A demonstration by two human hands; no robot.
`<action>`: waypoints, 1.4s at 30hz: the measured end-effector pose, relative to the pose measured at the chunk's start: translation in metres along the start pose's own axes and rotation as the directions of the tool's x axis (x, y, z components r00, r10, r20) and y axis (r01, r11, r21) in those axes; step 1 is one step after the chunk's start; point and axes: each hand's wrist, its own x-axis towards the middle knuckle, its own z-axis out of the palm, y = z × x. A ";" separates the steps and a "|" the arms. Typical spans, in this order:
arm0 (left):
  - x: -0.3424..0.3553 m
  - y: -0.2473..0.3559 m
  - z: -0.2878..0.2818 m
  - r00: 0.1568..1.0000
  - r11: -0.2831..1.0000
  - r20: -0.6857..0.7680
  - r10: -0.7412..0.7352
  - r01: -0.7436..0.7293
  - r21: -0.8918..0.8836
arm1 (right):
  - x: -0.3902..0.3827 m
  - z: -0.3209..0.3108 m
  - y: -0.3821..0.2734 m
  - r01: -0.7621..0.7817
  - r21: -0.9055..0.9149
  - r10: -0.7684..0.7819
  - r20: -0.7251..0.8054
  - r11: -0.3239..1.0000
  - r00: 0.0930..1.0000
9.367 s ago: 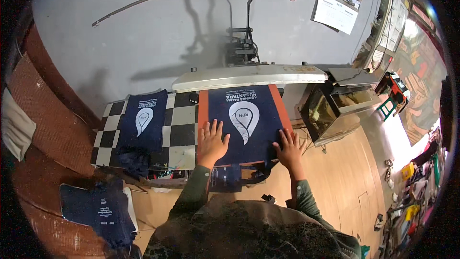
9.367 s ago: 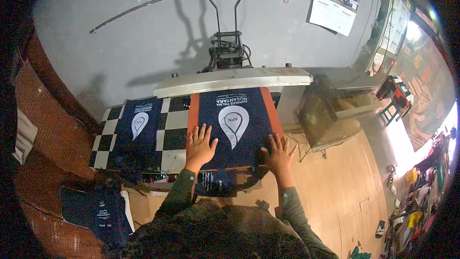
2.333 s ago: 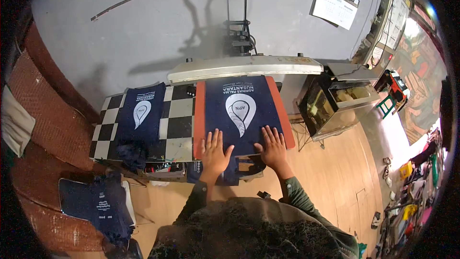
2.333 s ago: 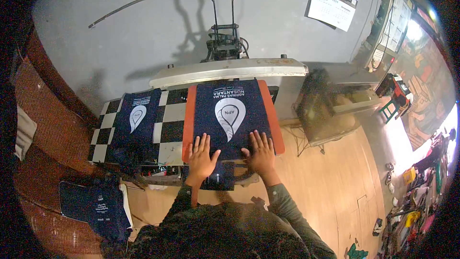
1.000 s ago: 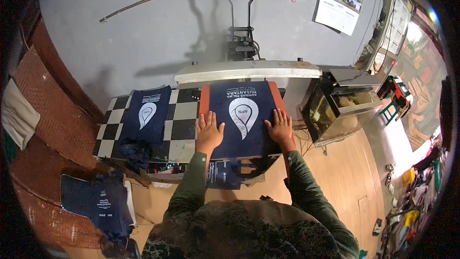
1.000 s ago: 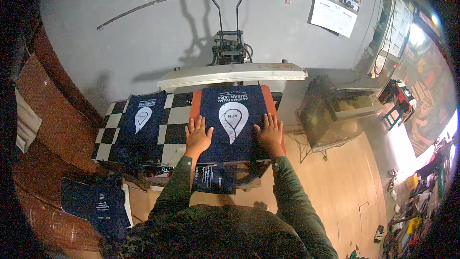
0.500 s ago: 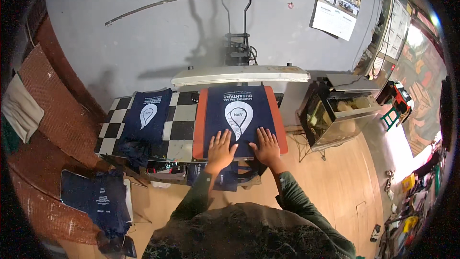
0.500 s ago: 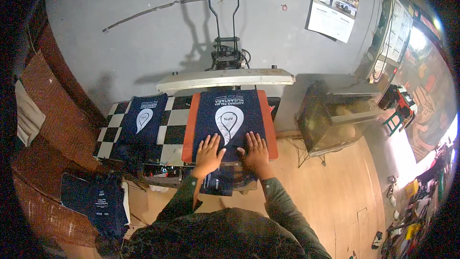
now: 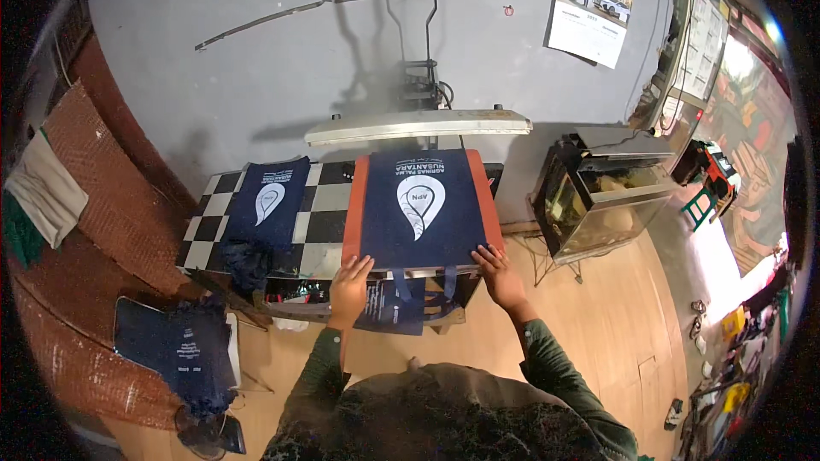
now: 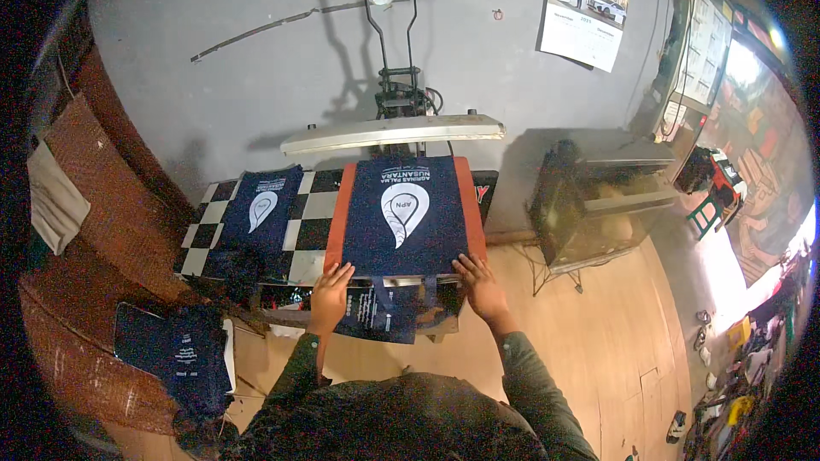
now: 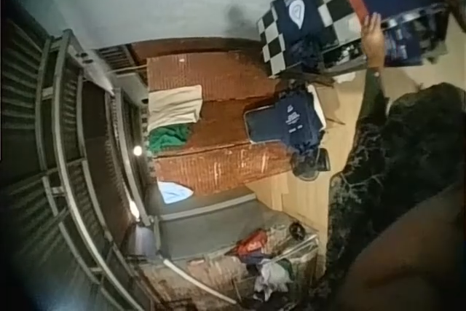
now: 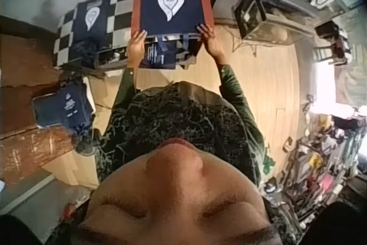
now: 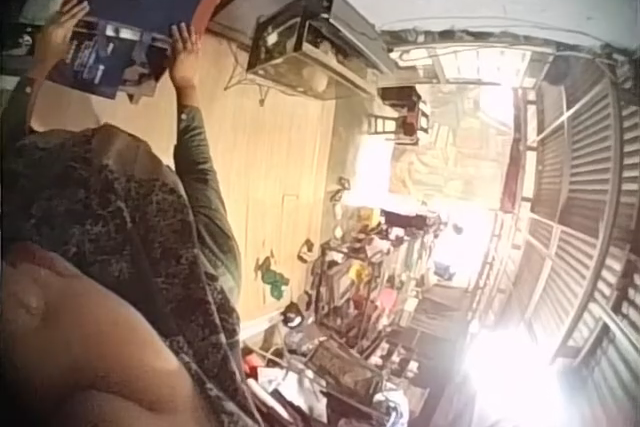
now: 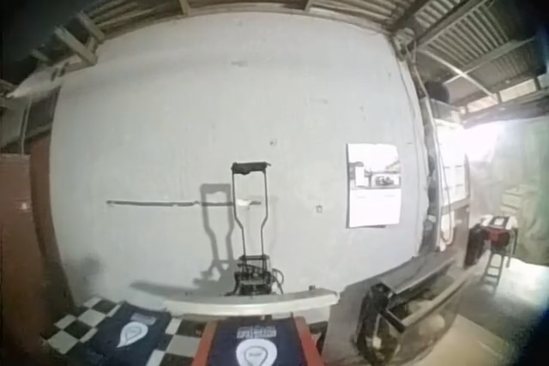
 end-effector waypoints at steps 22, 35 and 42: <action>0.005 0.008 0.004 0.979 0.998 -0.196 -0.062 0.054 -0.042 | -0.008 0.029 0.017 0.000 0.094 0.023 -0.245 0.996 0.969; 0.062 0.097 -0.065 0.973 0.994 -0.213 0.084 -0.096 -0.047 | 0.035 -0.070 -0.069 0.273 0.069 -0.232 -0.356 0.960 0.905; 0.155 0.144 -0.139 0.872 0.938 -0.363 0.328 -0.346 0.014 | 0.112 -0.168 -0.124 0.492 -0.057 -0.459 -0.467 0.868 0.755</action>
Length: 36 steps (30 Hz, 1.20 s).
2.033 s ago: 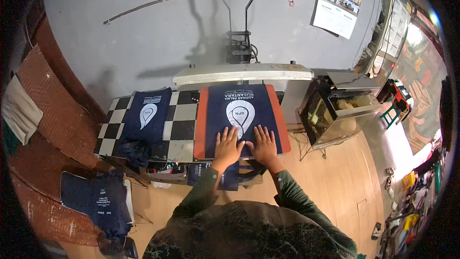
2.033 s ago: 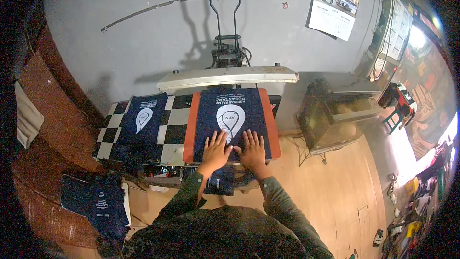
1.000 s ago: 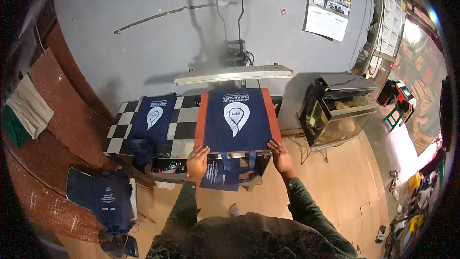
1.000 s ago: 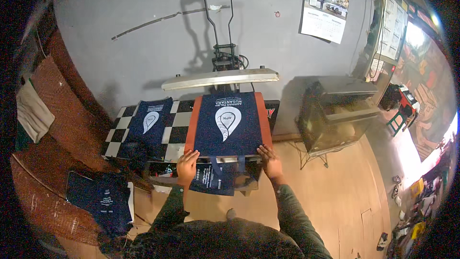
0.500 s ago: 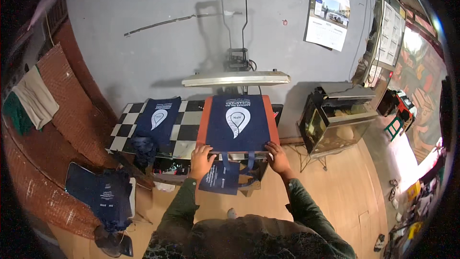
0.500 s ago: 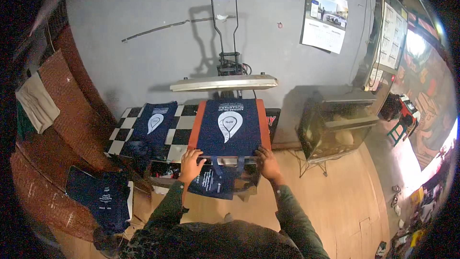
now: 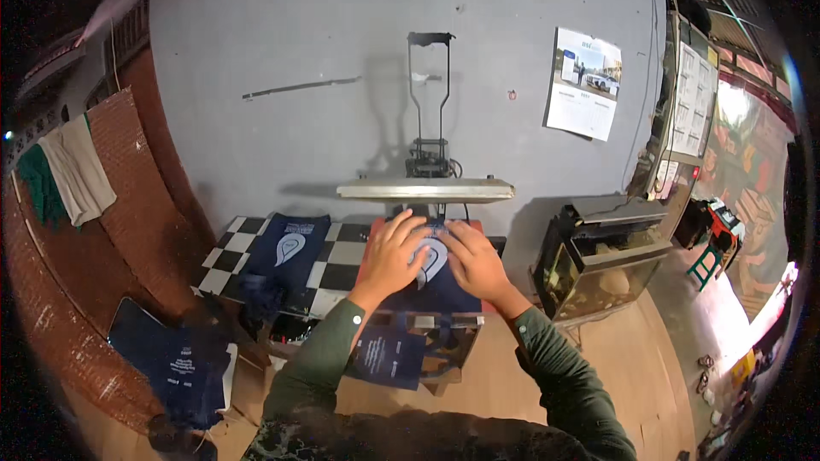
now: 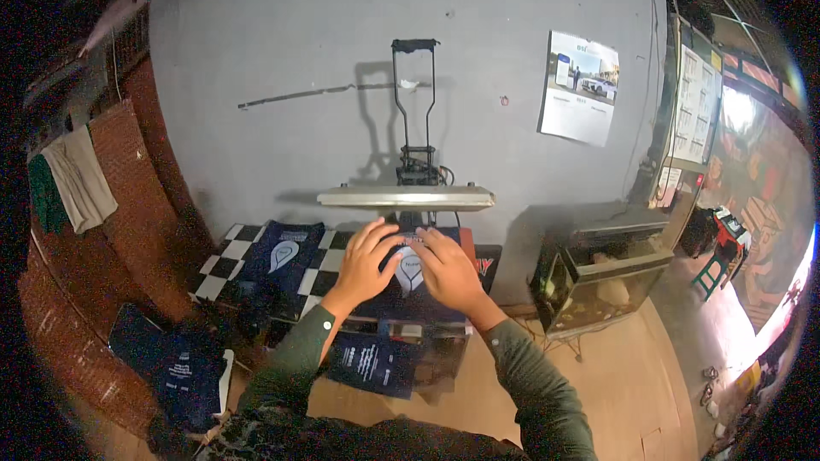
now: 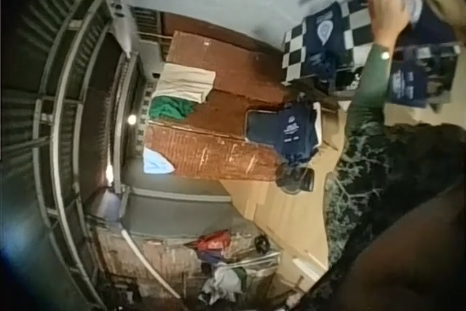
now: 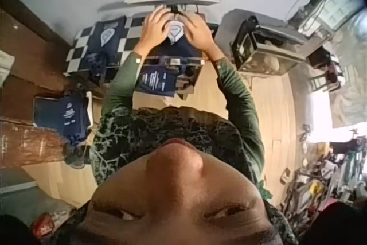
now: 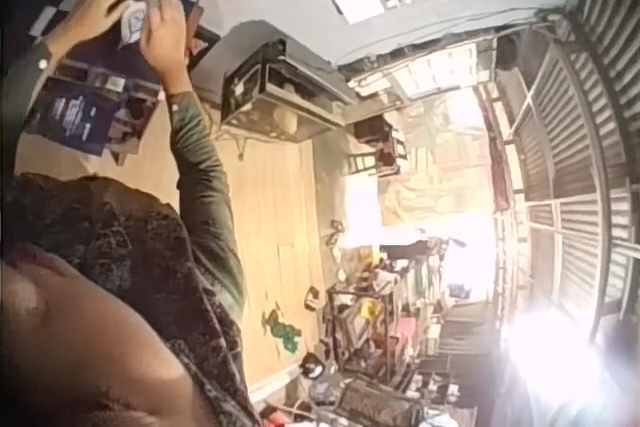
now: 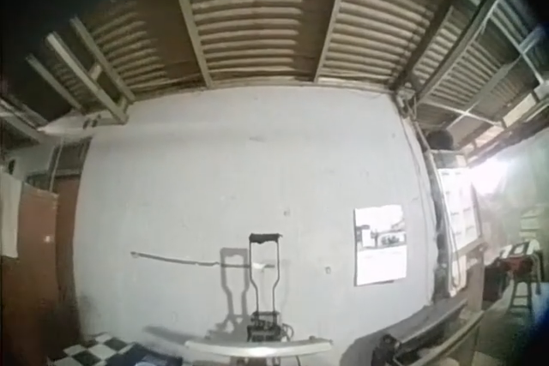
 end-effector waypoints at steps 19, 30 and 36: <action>0.254 -0.171 0.018 0.987 0.945 0.011 0.160 -0.157 0.286 | 0.258 0.012 0.193 -0.076 -0.386 0.090 0.018 0.919 0.996; 0.347 -0.244 0.066 0.986 0.960 -0.049 0.157 -0.141 0.242 | 0.341 0.056 0.293 -0.087 -0.562 0.047 -0.085 0.822 0.995; 0.387 -0.255 0.091 0.972 0.922 -0.129 0.194 -0.136 0.363 | 0.369 0.062 0.324 -0.086 -0.581 0.018 -0.122 0.810 0.992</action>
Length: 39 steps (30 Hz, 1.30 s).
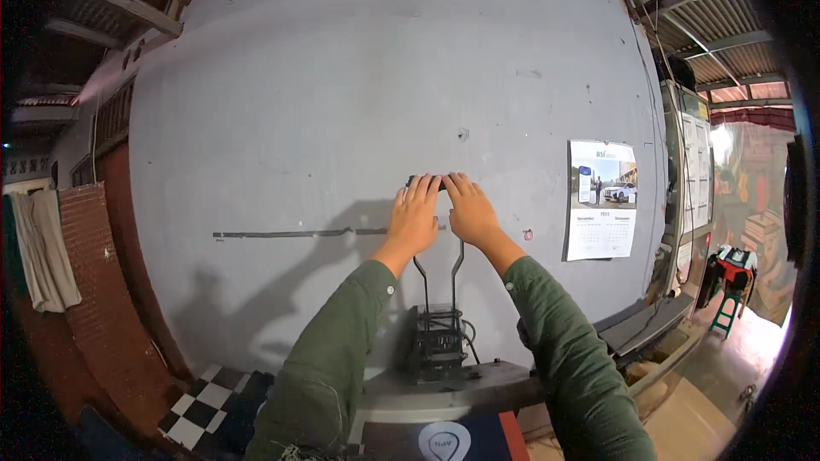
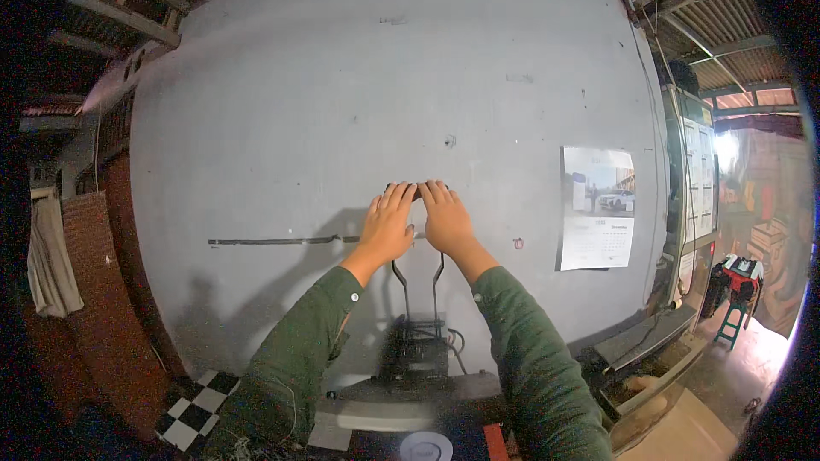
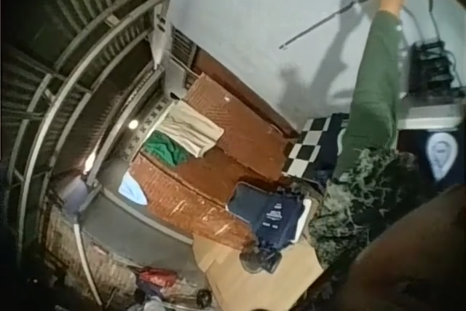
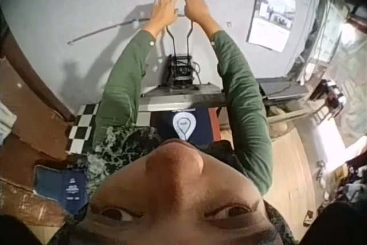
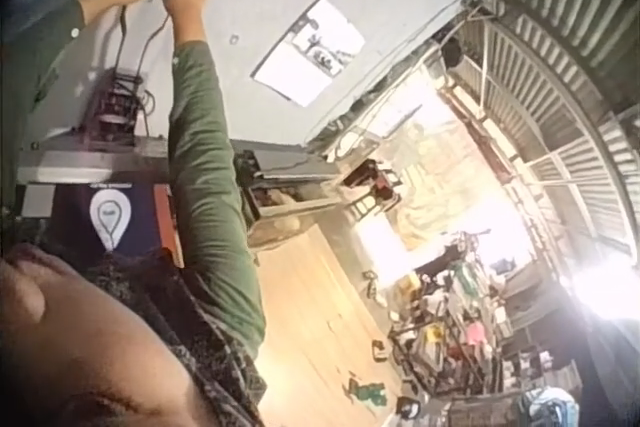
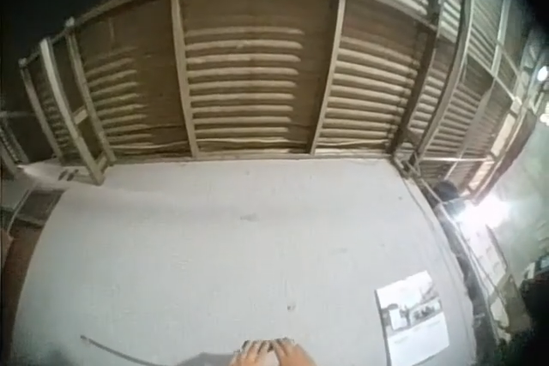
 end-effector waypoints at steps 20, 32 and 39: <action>0.029 0.014 0.019 0.981 0.964 -0.086 -0.172 0.185 0.190 | 0.031 -0.010 -0.021 -0.215 -0.274 0.222 -0.005 0.937 0.975; -0.007 0.055 -0.035 0.967 0.968 -0.158 -0.201 0.221 0.123 | -0.005 -0.077 -0.054 -0.271 -0.027 0.272 0.114 0.962 0.955; -0.055 0.098 -0.083 0.957 0.961 -0.140 -0.254 0.266 0.071 | -0.064 -0.121 -0.089 -0.232 0.108 0.225 0.076 0.967 0.971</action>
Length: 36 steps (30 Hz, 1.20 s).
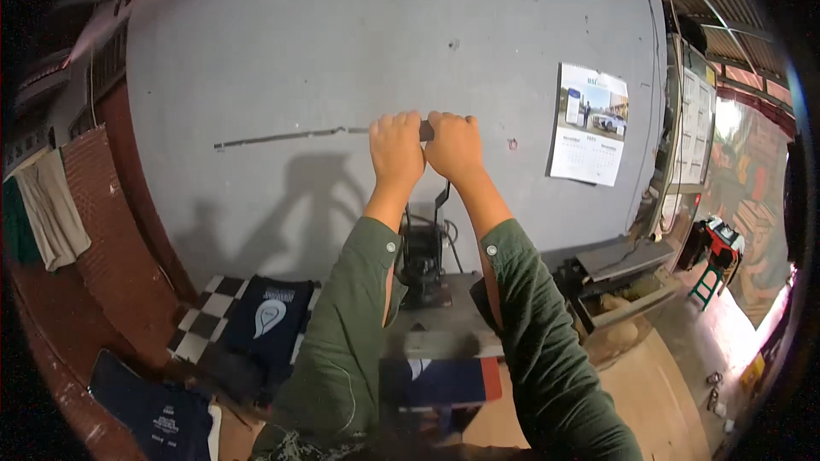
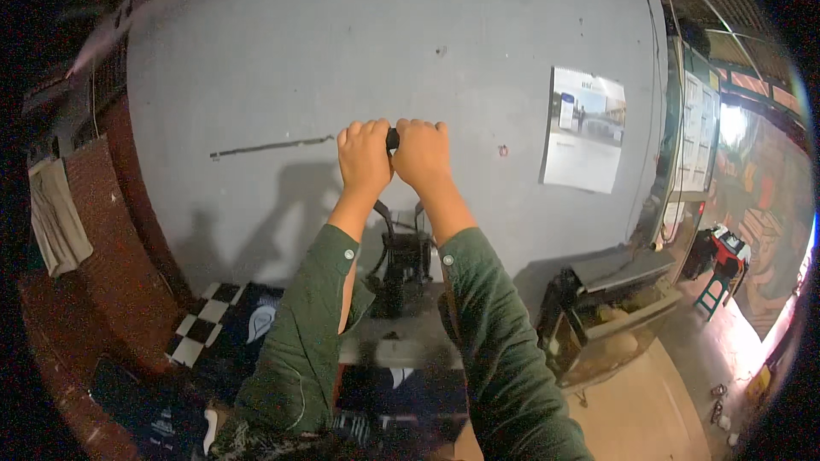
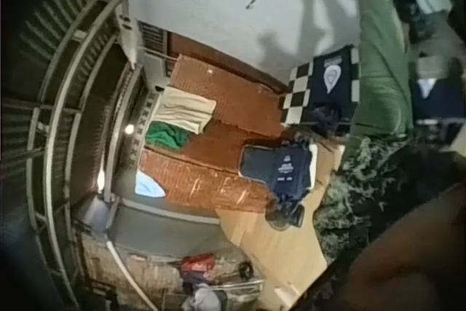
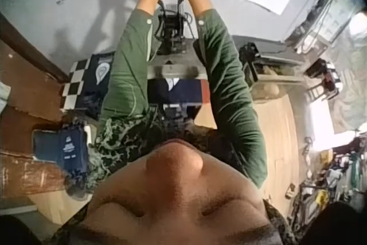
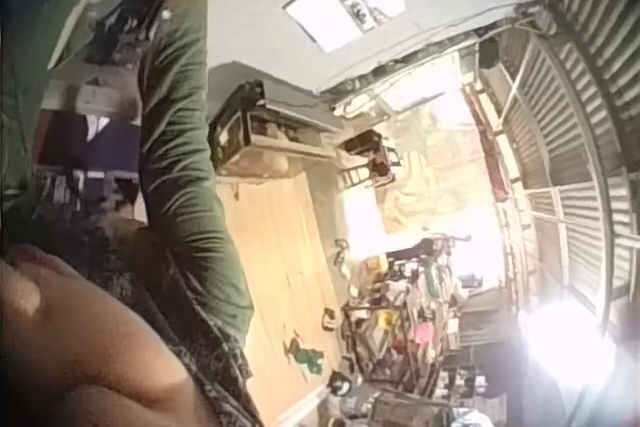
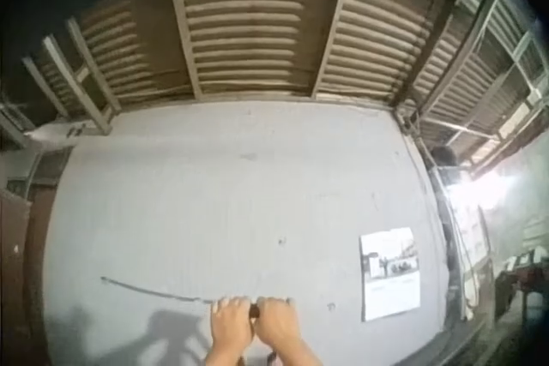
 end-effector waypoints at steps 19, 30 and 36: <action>-0.208 0.072 -0.133 0.955 0.990 0.263 -0.136 0.143 -0.005 | -0.243 -0.052 -0.067 0.046 0.145 -0.039 -0.054 0.988 0.998; -0.280 0.082 -0.148 0.910 0.985 0.388 -0.146 0.170 -0.027 | -0.315 -0.045 -0.079 -0.017 0.129 -0.002 0.151 0.991 0.988; -0.298 0.076 -0.144 0.896 0.995 0.438 -0.069 0.092 -0.032 | -0.331 -0.036 -0.082 -0.054 0.105 0.022 0.277 0.993 0.961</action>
